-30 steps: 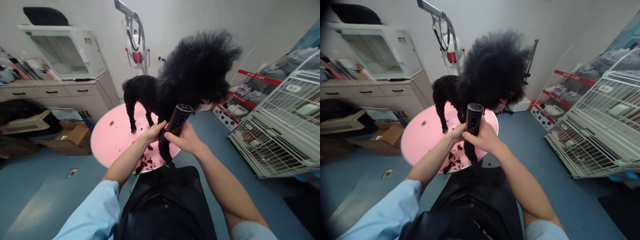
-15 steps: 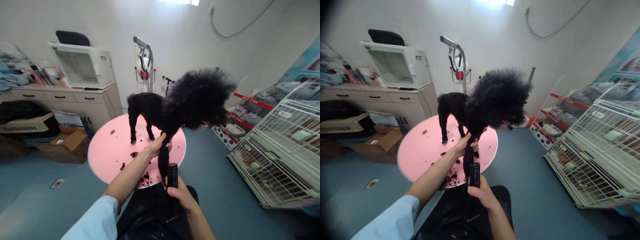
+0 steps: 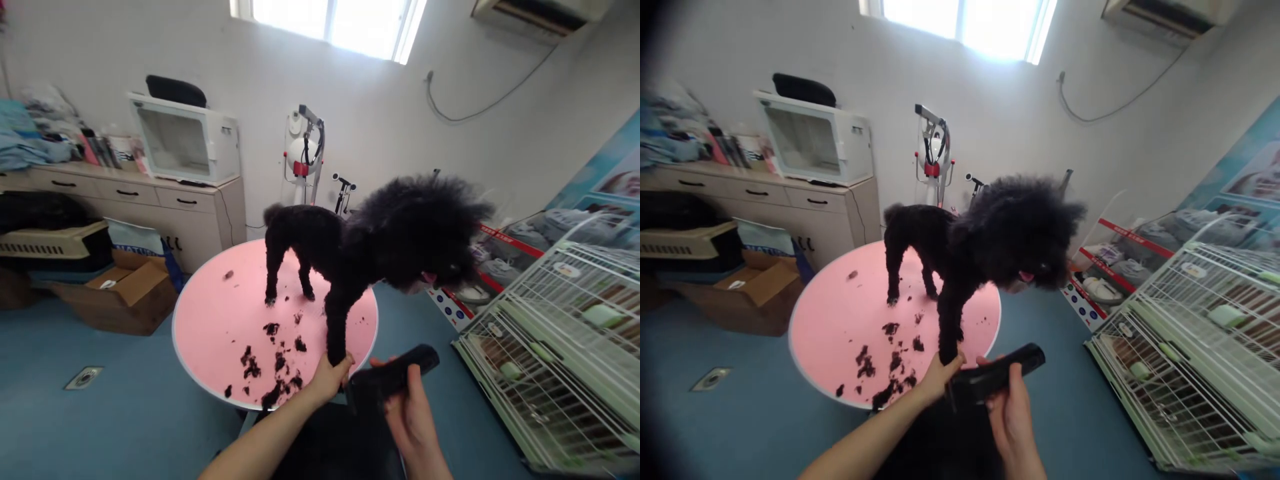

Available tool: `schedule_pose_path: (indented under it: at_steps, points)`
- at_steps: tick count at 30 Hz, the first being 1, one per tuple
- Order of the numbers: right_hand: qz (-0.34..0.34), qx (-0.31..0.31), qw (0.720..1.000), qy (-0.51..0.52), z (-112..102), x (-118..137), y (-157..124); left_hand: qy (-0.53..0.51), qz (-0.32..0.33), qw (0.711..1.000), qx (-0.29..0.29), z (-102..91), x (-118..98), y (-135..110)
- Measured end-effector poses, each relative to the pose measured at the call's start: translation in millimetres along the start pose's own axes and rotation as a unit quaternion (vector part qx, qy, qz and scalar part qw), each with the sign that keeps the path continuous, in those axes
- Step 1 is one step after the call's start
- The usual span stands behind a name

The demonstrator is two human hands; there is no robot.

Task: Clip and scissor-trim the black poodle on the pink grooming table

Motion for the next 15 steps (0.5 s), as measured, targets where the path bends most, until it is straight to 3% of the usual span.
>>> schedule_pose_path:
  at_steps: [3, 5, 6, 8, 9, 12, 15]
  points:
    - [-0.086, 0.078, 0.993, -0.025, 51.0, 42.4, -12.5, 0.021, -0.001, 0.999, -0.024, -2.8, 12.2, -3.3]
    - [-0.235, 0.11, 0.962, -0.082, 91.6, 88.6, -21.2, 0.038, -0.017, 0.999, -0.024, -1.1, 20.3, -6.8]
    - [-0.333, 0.091, 0.933, -0.107, 108.3, 116.7, -24.8, 0.043, -0.021, 0.998, -0.03, -1.0, 23.1, -7.9]
    - [-0.514, 0.058, 0.836, -0.181, 143.4, 166.0, -33.2, 0.05, -0.022, 0.997, -0.048, -1.5, 26.9, -9.0]
    - [-0.574, 0.042, 0.79, -0.213, 159.2, 183.8, -34.2, 0.052, -0.022, 0.997, -0.057, -1.9, 28.2, -9.3]
    - [-0.614, 0.042, 0.714, -0.335, 198.2, 201.4, -20.7, 0.059, -0.021, 0.994, -0.088, -4.4, 30.6, -10.6]
    - [-0.578, 0.066, 0.672, -0.457, 216.9, 182.6, -13.2, 0.054, -0.017, 0.995, -0.085, -2.9, 30.6, -12.3]
Point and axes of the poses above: each hand's wrist, its own y-axis towards the middle knuckle, its own z-axis out of the palm, x = y × z, the point moved 8 cm from there along y, towards the middle knuckle, and after that the axes turned 14 degrees about -x, right-handed, at the moved point
